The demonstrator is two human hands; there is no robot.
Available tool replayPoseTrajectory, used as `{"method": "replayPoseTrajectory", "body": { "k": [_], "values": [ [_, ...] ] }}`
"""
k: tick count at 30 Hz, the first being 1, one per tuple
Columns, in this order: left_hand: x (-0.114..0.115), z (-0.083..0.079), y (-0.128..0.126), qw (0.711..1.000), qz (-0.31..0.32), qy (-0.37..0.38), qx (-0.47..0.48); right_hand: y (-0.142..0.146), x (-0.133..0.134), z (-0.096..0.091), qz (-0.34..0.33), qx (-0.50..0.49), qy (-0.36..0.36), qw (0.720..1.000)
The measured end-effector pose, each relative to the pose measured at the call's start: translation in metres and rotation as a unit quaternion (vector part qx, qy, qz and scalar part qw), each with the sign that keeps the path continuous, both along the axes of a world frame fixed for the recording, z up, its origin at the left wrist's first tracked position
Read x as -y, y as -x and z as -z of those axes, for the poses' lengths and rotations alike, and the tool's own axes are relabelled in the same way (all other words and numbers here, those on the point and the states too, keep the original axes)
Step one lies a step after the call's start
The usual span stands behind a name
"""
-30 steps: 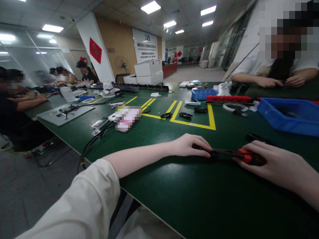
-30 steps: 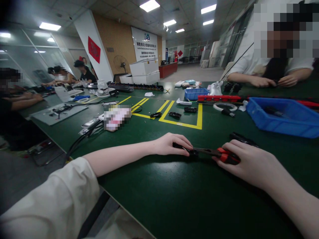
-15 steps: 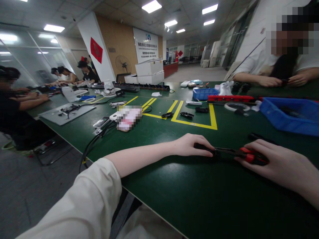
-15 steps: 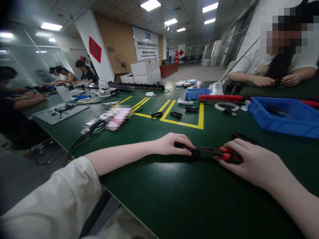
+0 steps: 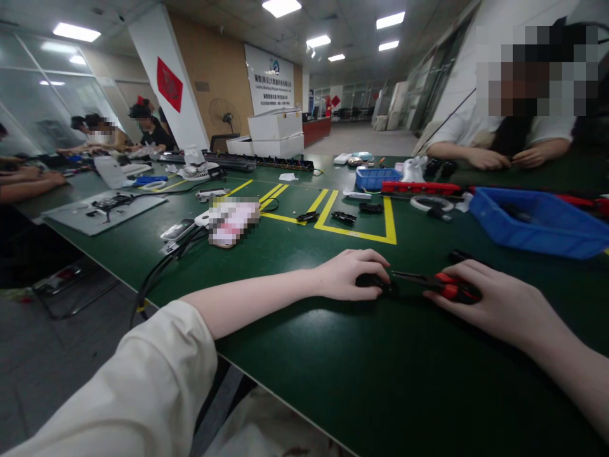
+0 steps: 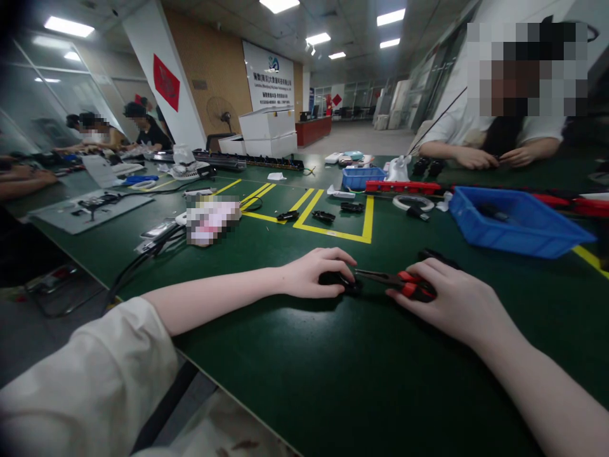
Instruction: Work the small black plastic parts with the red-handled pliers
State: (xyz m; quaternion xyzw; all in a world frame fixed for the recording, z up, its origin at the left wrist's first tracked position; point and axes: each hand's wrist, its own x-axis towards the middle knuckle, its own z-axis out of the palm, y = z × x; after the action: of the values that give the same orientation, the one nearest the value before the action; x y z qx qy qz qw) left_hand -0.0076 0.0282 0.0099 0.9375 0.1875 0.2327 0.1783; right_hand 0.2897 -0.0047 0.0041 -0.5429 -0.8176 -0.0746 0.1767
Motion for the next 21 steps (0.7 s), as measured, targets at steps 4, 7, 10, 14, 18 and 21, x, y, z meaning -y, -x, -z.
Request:
{"method": "replayPoseTrajectory", "body": {
  "k": [4, 7, 10, 14, 18, 21],
  "values": [
    [0.003, -0.001, 0.000, 1.000, -0.022, -0.013, 0.001, 0.002, 0.001, -0.001, -0.006, 0.007, 0.001, 1.000],
    [0.000, 0.003, -0.001, 0.999, -0.008, -0.027, 0.020, 0.004, 0.002, -0.002, -0.010, 0.014, -0.002, 1.000],
    [-0.004, 0.008, -0.002, 0.999, 0.001, -0.029, 0.034, 0.004, 0.003, -0.002, -0.016, 0.017, -0.010, 1.000],
    [-0.007, 0.010, -0.003, 0.999, 0.015, -0.008, 0.045, 0.004, 0.004, -0.004, -0.028, 0.010, -0.012, 0.999],
    [-0.008, 0.011, -0.003, 0.999, 0.010, -0.006, 0.040, 0.006, 0.005, -0.005, -0.031, 0.001, -0.013, 0.999],
    [-0.006, 0.011, -0.003, 1.000, -0.005, -0.001, 0.026, 0.008, 0.006, -0.006, -0.037, 0.000, -0.018, 0.999]
  ]
}}
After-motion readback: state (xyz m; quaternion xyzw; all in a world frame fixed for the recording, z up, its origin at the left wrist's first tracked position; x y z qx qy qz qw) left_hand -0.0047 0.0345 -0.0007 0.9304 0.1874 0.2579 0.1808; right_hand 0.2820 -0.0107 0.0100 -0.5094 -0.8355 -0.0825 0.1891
